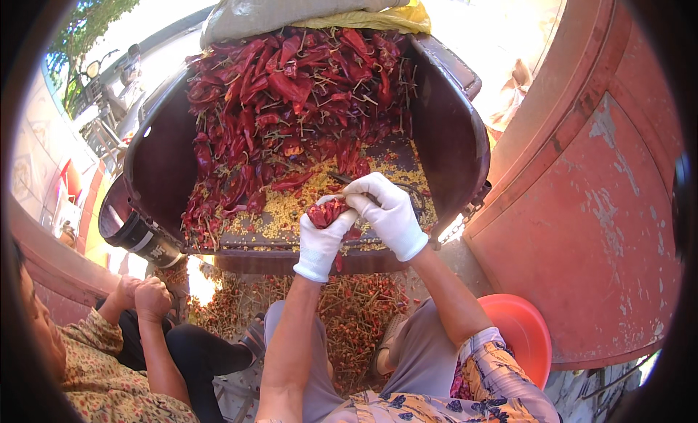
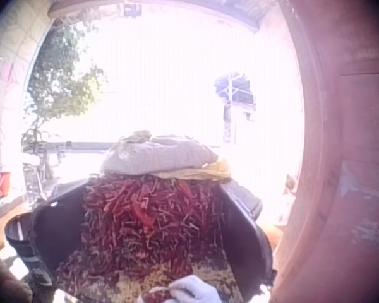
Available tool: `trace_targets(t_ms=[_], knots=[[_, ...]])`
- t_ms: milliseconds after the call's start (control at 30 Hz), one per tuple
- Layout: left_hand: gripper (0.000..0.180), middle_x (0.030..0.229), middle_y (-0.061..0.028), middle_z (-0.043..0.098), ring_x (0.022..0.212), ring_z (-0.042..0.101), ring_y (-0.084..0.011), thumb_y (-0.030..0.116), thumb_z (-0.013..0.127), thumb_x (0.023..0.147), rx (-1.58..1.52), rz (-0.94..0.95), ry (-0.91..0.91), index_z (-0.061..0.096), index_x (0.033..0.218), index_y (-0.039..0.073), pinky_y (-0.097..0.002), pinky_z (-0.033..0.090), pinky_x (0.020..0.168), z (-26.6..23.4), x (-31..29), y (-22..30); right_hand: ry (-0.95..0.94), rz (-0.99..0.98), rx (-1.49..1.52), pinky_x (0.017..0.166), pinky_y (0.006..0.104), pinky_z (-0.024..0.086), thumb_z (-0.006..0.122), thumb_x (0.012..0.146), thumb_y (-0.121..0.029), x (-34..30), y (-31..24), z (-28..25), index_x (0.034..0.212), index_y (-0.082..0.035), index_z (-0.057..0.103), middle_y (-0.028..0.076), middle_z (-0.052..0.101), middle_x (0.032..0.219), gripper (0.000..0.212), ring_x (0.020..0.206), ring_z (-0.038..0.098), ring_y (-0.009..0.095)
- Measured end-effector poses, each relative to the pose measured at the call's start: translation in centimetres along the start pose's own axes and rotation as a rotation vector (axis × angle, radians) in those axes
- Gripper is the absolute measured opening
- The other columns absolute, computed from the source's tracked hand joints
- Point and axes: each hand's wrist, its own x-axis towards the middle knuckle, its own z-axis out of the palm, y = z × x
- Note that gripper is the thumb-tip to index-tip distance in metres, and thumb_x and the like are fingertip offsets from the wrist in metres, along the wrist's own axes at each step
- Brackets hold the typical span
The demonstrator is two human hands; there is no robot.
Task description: The person uses scissors to cut the stems off red chili peppers and drops the processed peppers into a container.
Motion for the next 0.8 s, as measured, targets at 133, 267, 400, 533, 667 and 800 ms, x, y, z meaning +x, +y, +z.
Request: trace_targets(t_ms=[133, 267, 400, 533, 667, 800], knots=[[0.015, 0.084, 0.0007, 0.065, 0.071, 0.059, -0.0051, 0.008, 0.070, 0.085, -0.049, -0.016, -0.019, 0.064, 0.099, 0.003, -0.0215, 0.050, 0.062, -0.9, -0.1, 0.0, -0.028, 0.698, 0.665, 0.044, 0.0168, 0.027, 0.057, 0.097, -0.012, -0.1, -0.7, 0.3, 0.101, -0.008, 0.061, -0.004, 0.054, 0.071, 0.007, 0.049, 0.040, 0.001], [0.016, 0.084, 0.0020, 0.064, 0.069, 0.058, -0.0038, 0.010, 0.070, 0.085, -0.051, -0.022, -0.012, 0.064, 0.099, 0.004, -0.0203, 0.049, 0.059, -1.2, -0.3, 0.3, -0.060, 0.795, 1.144, 0.041, 0.0157, 0.030, 0.056, 0.098, -0.015, -0.4, 0.8, 0.2, 0.105, -0.009, 0.058, -0.004, 0.055, 0.079, 0.009, 0.052, 0.043, 0.001], [0.018, 0.084, 0.0026, 0.063, 0.067, 0.056, -0.0028, 0.011, 0.071, 0.085, -0.062, -0.037, -0.008, 0.063, 0.100, 0.005, -0.0191, 0.046, 0.055, -1.3, -0.3, 0.5, 0.012, 0.784, 1.142, 0.041, 0.0150, 0.032, 0.053, 0.099, -0.014, -0.4, 0.5, 0.6, 0.107, -0.009, 0.056, -0.002, 0.059, 0.089, 0.010, 0.054, 0.045, 0.001], [0.018, 0.083, 0.0028, 0.063, 0.066, 0.055, -0.0022, 0.012, 0.070, 0.085, -0.044, -0.046, -0.015, 0.063, 0.101, 0.006, -0.0183, 0.045, 0.053, -1.5, -0.3, 0.4, 0.007, 0.756, 1.250, 0.041, 0.0150, 0.032, 0.052, 0.099, -0.014, -0.8, 0.9, 0.7, 0.107, -0.009, 0.055, 0.001, 0.061, 0.095, 0.010, 0.055, 0.045, 0.001], [0.020, 0.082, 0.0031, 0.062, 0.063, 0.054, -0.0016, 0.011, 0.071, 0.084, -0.063, -0.060, -0.042, 0.063, 0.101, 0.007, -0.0176, 0.040, 0.049, -1.6, -0.1, 0.3, 0.016, 0.703, 1.280, 0.041, 0.0150, 0.032, 0.052, 0.099, -0.014, -1.1, 1.2, 0.8, 0.105, -0.010, 0.055, 0.003, 0.062, 0.095, 0.008, 0.054, 0.044, 0.001], [0.021, 0.081, 0.0031, 0.061, 0.061, 0.052, -0.0014, 0.012, 0.072, 0.082, -0.051, -0.170, -0.154, 0.063, 0.101, 0.007, -0.0177, 0.037, 0.046, -2.0, -1.4, 1.4, 0.275, 0.647, 1.312, 0.039, 0.0166, 0.032, 0.053, 0.098, -0.015, 0.3, 2.2, -1.3, 0.100, -0.010, 0.055, 0.003, 0.062, 0.088, 0.006, 0.055, 0.045, 0.002]])
